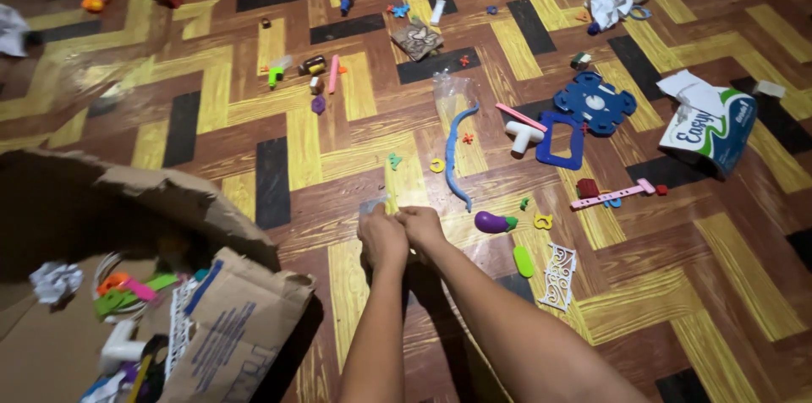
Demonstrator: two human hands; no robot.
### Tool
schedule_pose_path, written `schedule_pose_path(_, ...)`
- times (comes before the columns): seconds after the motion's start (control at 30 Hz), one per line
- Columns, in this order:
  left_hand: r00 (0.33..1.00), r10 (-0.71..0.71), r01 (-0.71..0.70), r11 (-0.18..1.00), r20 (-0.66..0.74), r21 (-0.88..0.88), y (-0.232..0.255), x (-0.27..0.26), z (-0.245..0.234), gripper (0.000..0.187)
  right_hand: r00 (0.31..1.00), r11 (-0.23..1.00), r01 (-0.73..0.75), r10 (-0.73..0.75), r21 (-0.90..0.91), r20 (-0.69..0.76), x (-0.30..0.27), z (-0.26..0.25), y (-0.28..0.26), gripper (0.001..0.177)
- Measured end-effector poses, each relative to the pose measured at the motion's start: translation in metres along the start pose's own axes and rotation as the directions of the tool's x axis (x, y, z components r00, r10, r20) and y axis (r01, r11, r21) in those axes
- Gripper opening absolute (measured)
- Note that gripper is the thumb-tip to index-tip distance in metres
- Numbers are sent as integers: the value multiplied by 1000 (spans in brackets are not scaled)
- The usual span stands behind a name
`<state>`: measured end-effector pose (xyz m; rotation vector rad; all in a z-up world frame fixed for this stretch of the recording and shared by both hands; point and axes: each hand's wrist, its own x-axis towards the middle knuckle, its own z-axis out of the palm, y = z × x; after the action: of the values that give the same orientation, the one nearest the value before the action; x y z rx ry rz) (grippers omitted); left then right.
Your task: Picking up and organizing various small toys and items from the floor into a cardboard box.
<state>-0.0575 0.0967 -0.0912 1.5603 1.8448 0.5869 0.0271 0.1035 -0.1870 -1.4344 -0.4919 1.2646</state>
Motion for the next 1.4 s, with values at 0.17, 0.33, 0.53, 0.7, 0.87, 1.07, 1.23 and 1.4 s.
schedule_pose_path(0.17, 957, 136, -159, 985, -255, -73, -22, 16, -6, 35, 993, 997, 73, -73, 0, 91, -12, 27, -26, 26)
schedule_pose_path(0.33, 969, 130, -184, 947, -209, -264, -16, 12, -54, 37, 976, 986, 152, -161, 71, 148, -47, 54, -58, 26)
schedule_pose_path(0.53, 975, 127, -156, 976, -183, -153, -17, 5, -105, 34, 961, 975, 199, -174, -103, 213, -86, 81, -84, 26)
schedule_pose_path(0.7, 947, 149, -205, 963, -284, -178, -28, 14, -124, 32, 913, 961, 273, -249, -31, 324, -117, 107, -106, 26)
schedule_pose_path(0.87, 938, 117, -170, 976, -325, -138, -34, 14, -149, 33, 932, 964, 254, -224, -75, 284, -127, 133, -109, 26)
schedule_pose_path(1.07, 910, 146, -224, 960, -389, -165, -50, 14, -183, 32, 924, 967, 249, -219, -57, 314, -144, 164, -112, 27)
schedule_pose_path(1.23, 888, 147, -224, 966, -435, -131, -70, 18, -210, 34, 908, 971, 232, -197, -54, 371, -144, 195, -104, 31)
schedule_pose_path(1.4, 841, 161, -235, 969, -517, -81, -90, 11, -246, 34, 803, 814, 539, -420, -215, 424, -130, 232, -85, 29)
